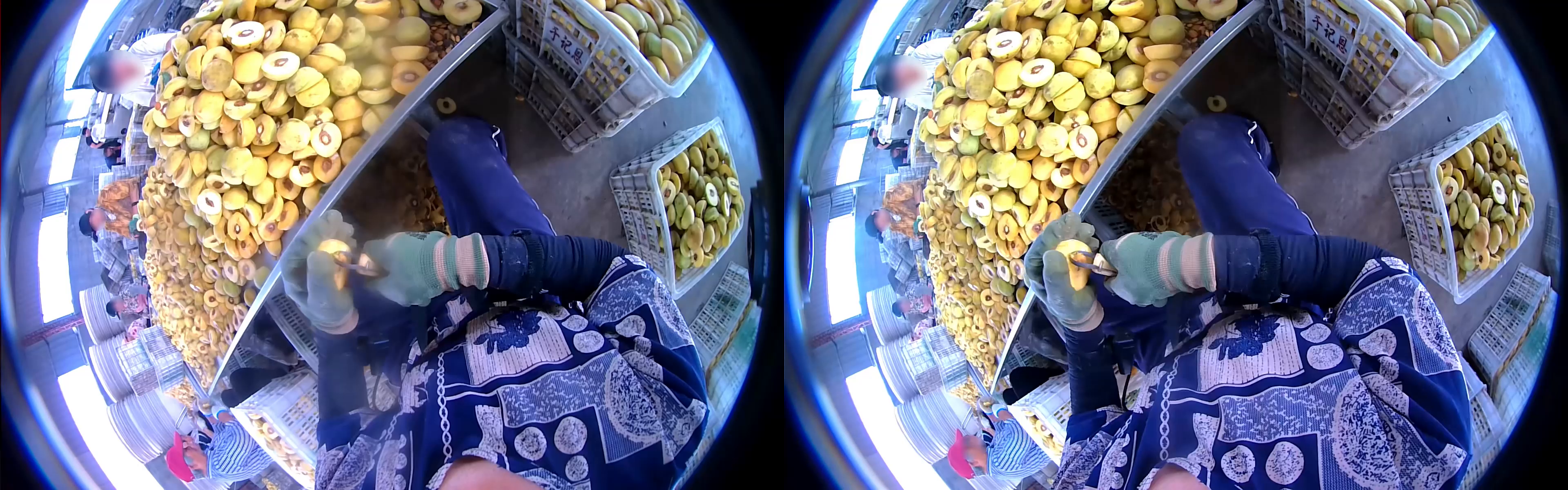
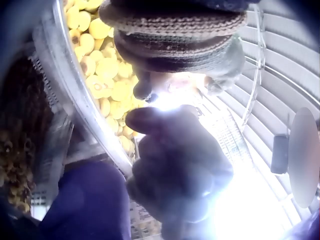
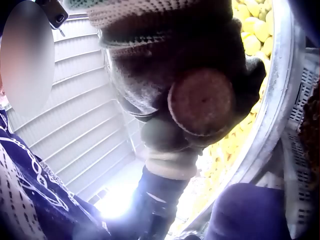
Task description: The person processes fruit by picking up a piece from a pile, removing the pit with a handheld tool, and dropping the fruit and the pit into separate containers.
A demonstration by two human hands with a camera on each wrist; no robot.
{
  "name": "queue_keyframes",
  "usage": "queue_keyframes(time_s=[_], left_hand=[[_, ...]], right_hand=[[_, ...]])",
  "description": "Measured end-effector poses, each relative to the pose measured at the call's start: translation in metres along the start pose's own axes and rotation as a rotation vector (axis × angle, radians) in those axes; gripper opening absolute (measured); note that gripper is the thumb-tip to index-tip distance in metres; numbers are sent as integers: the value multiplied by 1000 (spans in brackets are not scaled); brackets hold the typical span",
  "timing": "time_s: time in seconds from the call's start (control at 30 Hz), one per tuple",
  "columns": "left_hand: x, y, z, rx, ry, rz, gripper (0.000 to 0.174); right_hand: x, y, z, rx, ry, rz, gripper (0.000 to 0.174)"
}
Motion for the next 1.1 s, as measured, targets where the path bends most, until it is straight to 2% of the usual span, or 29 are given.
queue_keyframes(time_s=[0.03, 0.1, 0.13, 0.2, 0.23, 0.3, 0.33, 0.4, 0.53, 0.6, 0.63, 0.7, 0.73, 0.8, 0.9, 1.0, 1.03, 1.1], left_hand=[[0, -3, -2, -126, -7, -88, 50], [-4, -10, -1, -165, 45, -145, 51], [-4, -12, 0, -214, 60, -161, 51], [-6, -18, 1, -270, 113, -209, 54], [-7, -18, 2, -266, 112, -212, 54], [-7, -18, 7, -203, 156, -191, 55], [-7, -15, 8, -146, 137, -157, 52], [-7, -13, 10, -130, 136, -150, 51], [-9, -18, 5, -152, 148, -191, 49], [-9, -17, 6, -166, 198, -244, 51], [-9, -17, 8, -168, 202, -242, 51], [-7, -17, 9, -151, 239, -224, 50], [-8, -17, 12, -154, 242, -223, 50], [-11, -15, 16, -106, 299, -160, 44], [-12, -18, 19, -19, 341, -158, 38], [-9, -18, 20, -72, 421, -232, 34], [-9, -20, 22, -73, 420, -231, 34], [-10, -26, 25, -94, 503, -167, 35]], right_hand=[[2, 7, 1, 3, 1, -1, 25], [17, 42, 8, 1816, -407, 213, 28], [25, 63, 5, 1819, -405, 207, 28], [37, 101, 0, 2146, -738, 595, 26], [42, 112, -1, 2149, -736, 599, 26], [44, 125, 1, 2165, -979, 561, 26], [39, 111, 2, 2163, -983, 564, 26], [29, 67, 3, 1969, -783, 210, 22], [27, 71, 7, 1934, -804, 199, 23], [40, 106, 8, 2128, -954, 290, 24], [35, 90, 8, 2129, -954, 284, 24], [23, 47, 12, 1869, -759, 165, 26], [24, 51, 12, 1868, -761, 161, 26], [32, 70, 9, 1990, -820, 301, 27], [41, 91, 6, 2161, -911, 526, 30], [42, 81, 7, 2154, -962, 584, 32], [39, 70, 8, 2153, -962, 583, 32], [35, 48, 7, 2111, -762, 281, 31]])
Point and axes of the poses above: each hand's wrist, its own x-axis towards the middle knuckle, its own z-axis out of the palm, y = z × x, the point moved 1 cm from there along x, towards the middle knuckle, and after that the axes turned 7 degrees about -z, right-handed, at the moved point
